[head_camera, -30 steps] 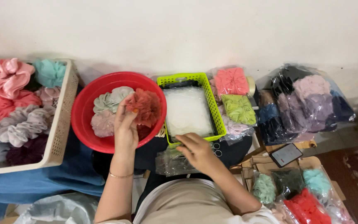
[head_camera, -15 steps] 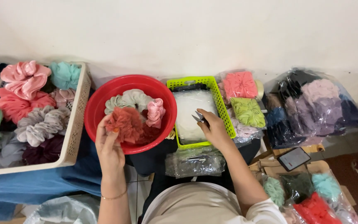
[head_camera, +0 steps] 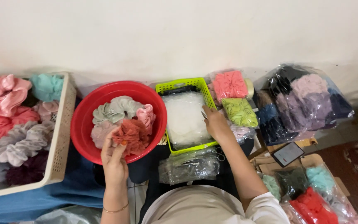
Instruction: The person picks a red scrunchie from a red basin, uses scissors to trim loose threads, and then places the scrunchie into a clear plastic bag. The person then seals the bag using a handheld heat sealer.
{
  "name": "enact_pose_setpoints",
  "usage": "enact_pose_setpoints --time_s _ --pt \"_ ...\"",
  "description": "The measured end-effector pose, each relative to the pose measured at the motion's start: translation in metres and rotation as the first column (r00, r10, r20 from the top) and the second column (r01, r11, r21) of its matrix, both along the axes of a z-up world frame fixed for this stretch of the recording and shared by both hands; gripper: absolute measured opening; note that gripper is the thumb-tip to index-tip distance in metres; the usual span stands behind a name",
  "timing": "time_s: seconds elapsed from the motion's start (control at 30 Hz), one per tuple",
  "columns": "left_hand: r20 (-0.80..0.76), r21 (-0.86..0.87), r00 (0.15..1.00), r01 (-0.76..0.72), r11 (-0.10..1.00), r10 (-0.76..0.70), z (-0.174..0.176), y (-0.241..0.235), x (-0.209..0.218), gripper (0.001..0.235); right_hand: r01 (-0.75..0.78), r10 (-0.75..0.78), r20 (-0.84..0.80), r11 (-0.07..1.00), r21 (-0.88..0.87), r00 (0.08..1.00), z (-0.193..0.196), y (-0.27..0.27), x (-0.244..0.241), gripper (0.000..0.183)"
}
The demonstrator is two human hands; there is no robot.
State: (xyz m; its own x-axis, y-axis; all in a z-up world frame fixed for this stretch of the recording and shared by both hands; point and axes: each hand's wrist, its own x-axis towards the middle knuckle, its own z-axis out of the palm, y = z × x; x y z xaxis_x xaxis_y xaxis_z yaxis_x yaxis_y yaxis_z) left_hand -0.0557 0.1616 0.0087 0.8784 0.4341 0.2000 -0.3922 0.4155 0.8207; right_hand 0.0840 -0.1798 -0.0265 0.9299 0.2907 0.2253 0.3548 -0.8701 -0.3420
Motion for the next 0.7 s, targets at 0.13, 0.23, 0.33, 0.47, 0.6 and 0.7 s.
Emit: enact_pose_setpoints --time_s 0.13,0.23,0.33,0.47,0.6,0.7 --pt "0.001 0.003 0.999 0.044 0.999 -0.044 -0.007 -0.019 0.013 0.049 0.049 -0.051 -0.015 0.991 -0.123 0.999 -0.021 -0.002 0.002 0.047" --pt "-0.004 0.022 0.997 0.082 0.996 -0.082 0.003 -0.032 0.019 0.049 0.052 -0.060 -0.022 0.962 -0.267 0.998 -0.052 -0.005 0.010 0.033" --pt "0.016 0.083 0.994 0.106 0.991 -0.108 0.014 -0.050 0.030 0.050 0.043 -0.045 -0.001 0.960 -0.276 0.999 -0.020 -0.001 -0.008 0.031" --pt "0.031 0.410 0.990 0.116 0.905 -0.141 0.030 -0.085 0.051 0.048 -0.284 0.195 0.283 0.904 0.319 0.939 0.066 0.011 -0.056 0.051" --pt "-0.030 0.607 0.919 0.329 0.724 -0.393 0.090 -0.134 0.045 0.050 -0.387 0.402 0.155 0.599 0.701 0.903 0.082 0.020 -0.070 0.101" --pt "-0.040 0.580 0.864 0.429 0.692 -0.502 0.079 -0.148 0.055 0.056 -0.276 0.151 0.231 0.573 0.772 0.961 0.049 0.007 -0.046 0.071"
